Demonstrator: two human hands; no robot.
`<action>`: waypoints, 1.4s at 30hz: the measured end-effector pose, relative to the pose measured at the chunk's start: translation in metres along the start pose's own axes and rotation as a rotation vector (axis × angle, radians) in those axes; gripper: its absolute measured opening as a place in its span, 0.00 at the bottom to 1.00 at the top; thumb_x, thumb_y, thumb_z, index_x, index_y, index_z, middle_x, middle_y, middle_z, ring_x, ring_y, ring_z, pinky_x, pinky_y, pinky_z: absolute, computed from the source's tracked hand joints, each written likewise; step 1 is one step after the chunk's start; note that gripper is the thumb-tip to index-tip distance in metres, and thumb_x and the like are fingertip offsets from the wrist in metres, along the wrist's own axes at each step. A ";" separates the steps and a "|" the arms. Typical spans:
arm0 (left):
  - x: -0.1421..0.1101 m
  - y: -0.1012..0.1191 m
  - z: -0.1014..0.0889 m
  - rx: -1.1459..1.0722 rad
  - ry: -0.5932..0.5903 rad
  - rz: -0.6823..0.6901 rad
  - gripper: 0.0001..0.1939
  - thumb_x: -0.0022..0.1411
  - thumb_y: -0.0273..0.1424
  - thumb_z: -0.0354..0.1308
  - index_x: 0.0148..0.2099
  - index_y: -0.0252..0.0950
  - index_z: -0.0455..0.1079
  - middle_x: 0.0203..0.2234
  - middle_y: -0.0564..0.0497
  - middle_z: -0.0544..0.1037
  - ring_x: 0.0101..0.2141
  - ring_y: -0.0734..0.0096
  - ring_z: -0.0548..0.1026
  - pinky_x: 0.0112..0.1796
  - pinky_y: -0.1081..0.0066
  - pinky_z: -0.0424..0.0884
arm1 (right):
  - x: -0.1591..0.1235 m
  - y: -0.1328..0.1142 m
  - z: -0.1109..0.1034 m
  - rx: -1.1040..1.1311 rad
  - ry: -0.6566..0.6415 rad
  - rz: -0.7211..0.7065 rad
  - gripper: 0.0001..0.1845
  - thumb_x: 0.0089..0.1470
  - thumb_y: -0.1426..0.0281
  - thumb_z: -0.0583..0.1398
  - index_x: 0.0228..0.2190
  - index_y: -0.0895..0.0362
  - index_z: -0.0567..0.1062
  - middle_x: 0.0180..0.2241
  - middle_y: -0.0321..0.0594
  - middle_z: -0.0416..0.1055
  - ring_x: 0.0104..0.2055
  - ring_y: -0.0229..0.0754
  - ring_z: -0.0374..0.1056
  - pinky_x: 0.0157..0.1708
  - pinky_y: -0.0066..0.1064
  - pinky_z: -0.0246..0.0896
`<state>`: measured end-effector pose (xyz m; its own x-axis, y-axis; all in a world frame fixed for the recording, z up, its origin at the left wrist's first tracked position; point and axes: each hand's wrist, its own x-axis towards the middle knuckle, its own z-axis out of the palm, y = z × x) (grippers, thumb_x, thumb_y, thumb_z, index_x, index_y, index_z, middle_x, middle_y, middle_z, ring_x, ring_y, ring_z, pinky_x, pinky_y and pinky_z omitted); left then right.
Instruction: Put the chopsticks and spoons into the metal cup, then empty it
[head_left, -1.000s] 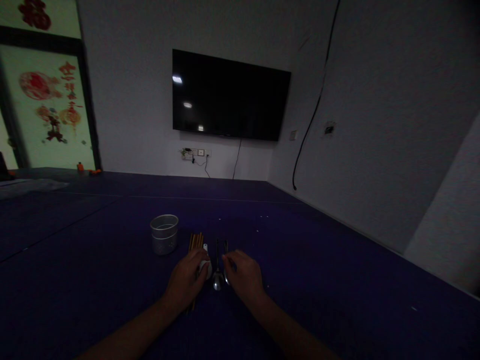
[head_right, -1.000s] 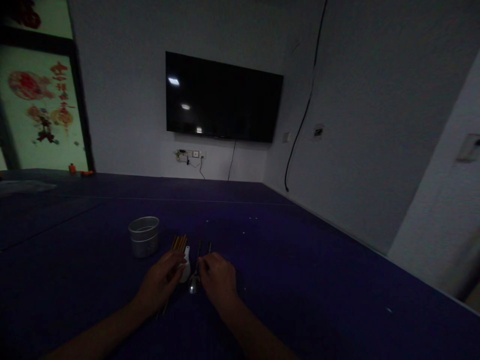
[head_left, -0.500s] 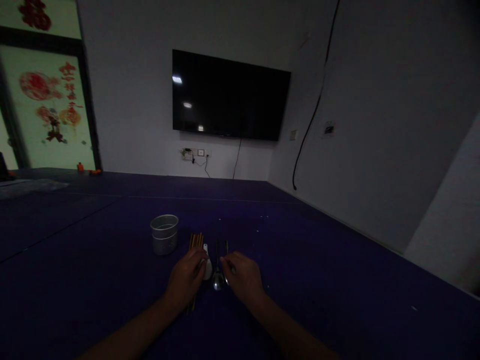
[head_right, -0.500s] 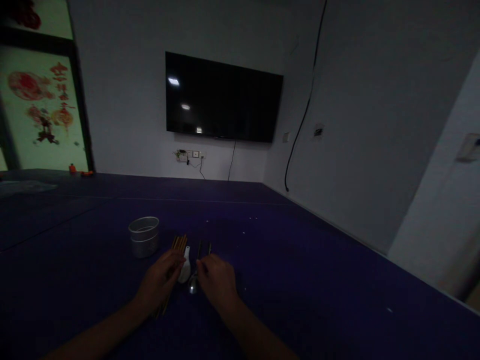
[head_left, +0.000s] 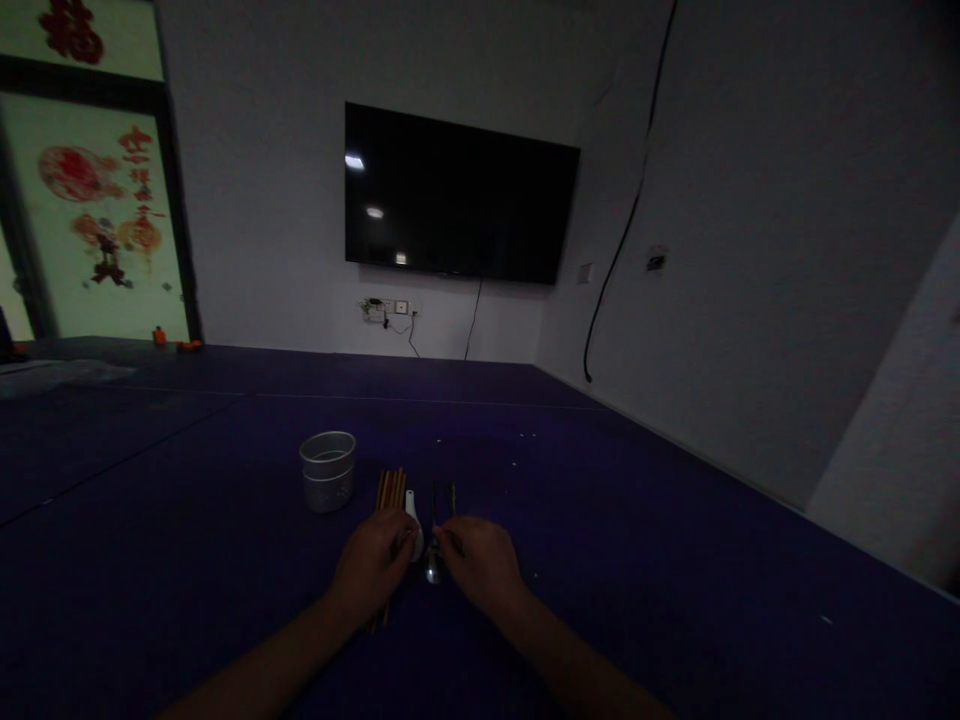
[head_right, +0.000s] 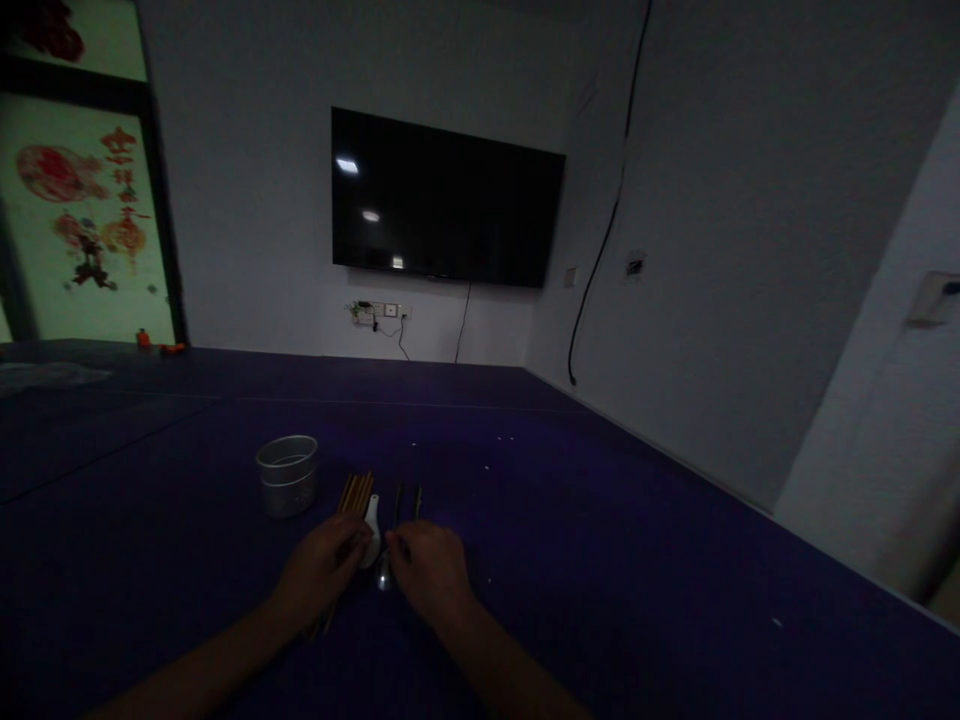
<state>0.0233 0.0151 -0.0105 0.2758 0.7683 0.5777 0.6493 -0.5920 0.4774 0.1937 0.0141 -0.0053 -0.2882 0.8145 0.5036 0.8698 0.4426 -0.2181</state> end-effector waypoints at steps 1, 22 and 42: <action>0.000 0.001 0.000 0.003 -0.006 -0.005 0.10 0.59 0.31 0.47 0.31 0.38 0.69 0.29 0.48 0.75 0.33 0.66 0.73 0.36 0.68 0.68 | 0.000 -0.001 0.000 -0.001 -0.010 0.000 0.16 0.58 0.65 0.51 0.24 0.55 0.74 0.26 0.37 0.74 0.28 0.37 0.68 0.25 0.27 0.48; 0.000 0.004 -0.002 0.007 -0.019 -0.010 0.10 0.58 0.32 0.48 0.31 0.38 0.69 0.28 0.49 0.76 0.32 0.66 0.73 0.34 0.69 0.68 | -0.001 -0.002 0.000 0.017 -0.023 -0.011 0.17 0.59 0.66 0.51 0.23 0.55 0.74 0.25 0.37 0.73 0.26 0.36 0.66 0.24 0.26 0.46; 0.000 0.001 0.001 0.007 -0.148 0.047 0.10 0.60 0.30 0.46 0.30 0.37 0.67 0.28 0.50 0.74 0.31 0.69 0.72 0.31 0.72 0.66 | -0.002 -0.004 0.001 0.062 -0.164 -0.040 0.16 0.59 0.65 0.51 0.27 0.56 0.75 0.28 0.37 0.75 0.29 0.36 0.68 0.25 0.26 0.47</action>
<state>0.0247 0.0143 -0.0104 0.4071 0.7678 0.4947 0.6384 -0.6265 0.4471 0.1904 0.0109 -0.0066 -0.3878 0.8440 0.3705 0.8316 0.4937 -0.2545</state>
